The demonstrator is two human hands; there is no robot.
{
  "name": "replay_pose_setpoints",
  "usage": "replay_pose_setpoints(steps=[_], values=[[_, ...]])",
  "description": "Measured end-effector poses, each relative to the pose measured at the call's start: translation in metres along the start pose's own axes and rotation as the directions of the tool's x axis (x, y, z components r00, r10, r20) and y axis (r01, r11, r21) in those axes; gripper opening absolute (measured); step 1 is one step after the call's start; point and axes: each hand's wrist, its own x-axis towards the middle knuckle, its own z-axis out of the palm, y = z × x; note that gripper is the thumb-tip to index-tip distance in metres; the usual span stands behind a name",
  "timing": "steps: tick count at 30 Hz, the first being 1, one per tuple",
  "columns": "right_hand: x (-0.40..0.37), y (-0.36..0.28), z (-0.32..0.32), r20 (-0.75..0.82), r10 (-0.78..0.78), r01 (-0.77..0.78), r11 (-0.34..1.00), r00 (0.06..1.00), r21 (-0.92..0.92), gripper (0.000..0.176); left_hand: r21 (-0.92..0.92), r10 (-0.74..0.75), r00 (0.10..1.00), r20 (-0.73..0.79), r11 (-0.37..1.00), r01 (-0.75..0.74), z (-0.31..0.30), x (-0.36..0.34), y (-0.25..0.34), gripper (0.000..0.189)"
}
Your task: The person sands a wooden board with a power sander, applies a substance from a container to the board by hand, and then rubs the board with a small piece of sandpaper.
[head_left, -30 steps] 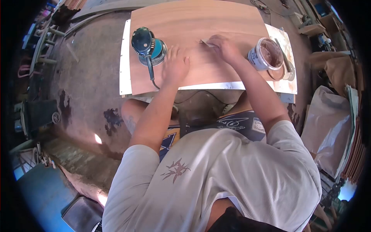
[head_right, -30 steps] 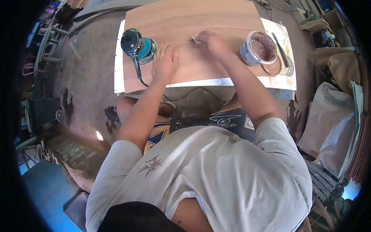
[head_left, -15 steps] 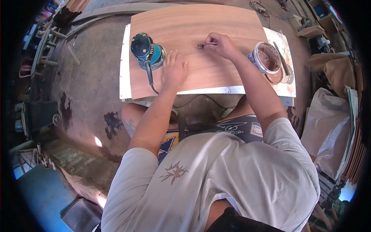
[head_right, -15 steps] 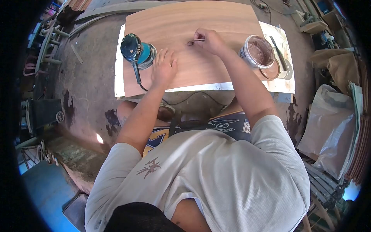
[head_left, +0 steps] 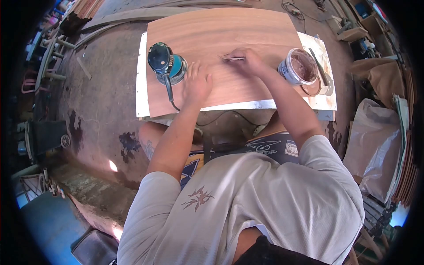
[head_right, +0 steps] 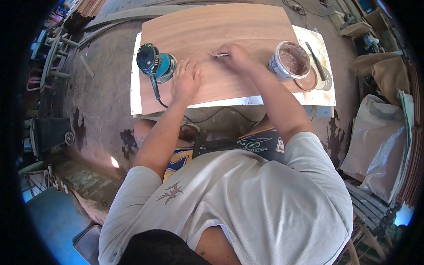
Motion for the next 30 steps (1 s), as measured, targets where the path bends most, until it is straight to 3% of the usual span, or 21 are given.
replay_pose_setpoints(steps=[1, 3, 4, 6, 10, 12, 15, 19, 21, 25, 27, 30], values=[[0.001, 0.001, -0.003, 0.002, 0.000, 0.000, 1.000, 1.000, 0.001, 0.018, 0.001, 0.001, 1.000, -0.002, 1.000, -0.001, 0.000, 0.000, 0.000, 0.042], [0.004, 0.003, -0.010, 0.050, 0.094, -0.103, 0.969, 0.994, 0.224, 0.018, 0.001, 0.002, 1.000, -0.001, 1.000, -0.002, 0.000, 0.000, 0.001, 0.042], [0.007, 0.002, -0.012, 0.051, 0.094, -0.103, 0.969, 0.994, 0.225, 0.018, -0.002, 0.003, 1.000, -0.001, 1.000, -0.003, 0.000, 0.000, 0.001, 0.042], [0.013, 0.000, -0.011, -0.049, 0.109, -0.101, 0.985, 0.993, 0.139, 0.019, -0.003, 0.002, 1.000, -0.001, 1.000, -0.002, -0.001, 0.001, 0.001, 0.042], [0.008, 0.003, 0.006, -0.063, 0.062, -0.054, 0.992, 0.996, 0.112, 0.019, -0.013, -0.003, 1.000, -0.013, 1.000, 0.003, -0.001, 0.000, 0.002, 0.041], [-0.002, 0.004, 0.010, -0.093, -0.182, 0.162, 0.969, 0.979, -0.184, 0.024, -0.006, -0.009, 1.000, -0.011, 1.000, 0.009, -0.001, 0.000, 0.002, 0.041], [-0.011, 0.002, 0.008, -0.048, -0.246, 0.227, 0.942, 0.968, -0.247, 0.028, -0.010, -0.011, 1.000, 0.001, 1.000, 0.011, -0.002, 0.000, 0.003, 0.041], [0.000, 0.002, -0.004, -0.016, -0.163, 0.162, 0.986, 0.987, -0.045, 0.028, -0.013, -0.003, 1.000, -0.012, 1.000, 0.003, -0.002, 0.001, 0.003, 0.042], [0.007, -0.014, -0.021, 0.076, -0.025, 0.020, 0.998, 0.997, 0.053, 0.028, -0.013, -0.012, 1.000, -0.008, 1.000, 0.012, -0.002, 0.000, 0.002, 0.042], [0.013, -0.012, 0.001, -0.019, -0.119, 0.119, 0.993, 0.993, 0.016, 0.032, -0.013, -0.012, 1.000, 0.000, 1.000, 0.012, 0.000, 0.000, 0.001, 0.043], [0.005, -0.009, 0.019, -0.164, -0.196, 0.169, 0.972, 0.967, -0.162, 0.037, -0.011, -0.016, 1.000, 0.000, 1.000, 0.016, -0.001, 0.001, 0.001, 0.043], [-0.006, 0.000, 0.022, -0.099, -0.284, 0.258, 0.941, 0.954, -0.220, 0.041, -0.020, -0.038, 0.999, 0.022, 0.999, 0.039, -0.001, 0.001, 0.001, 0.043]])
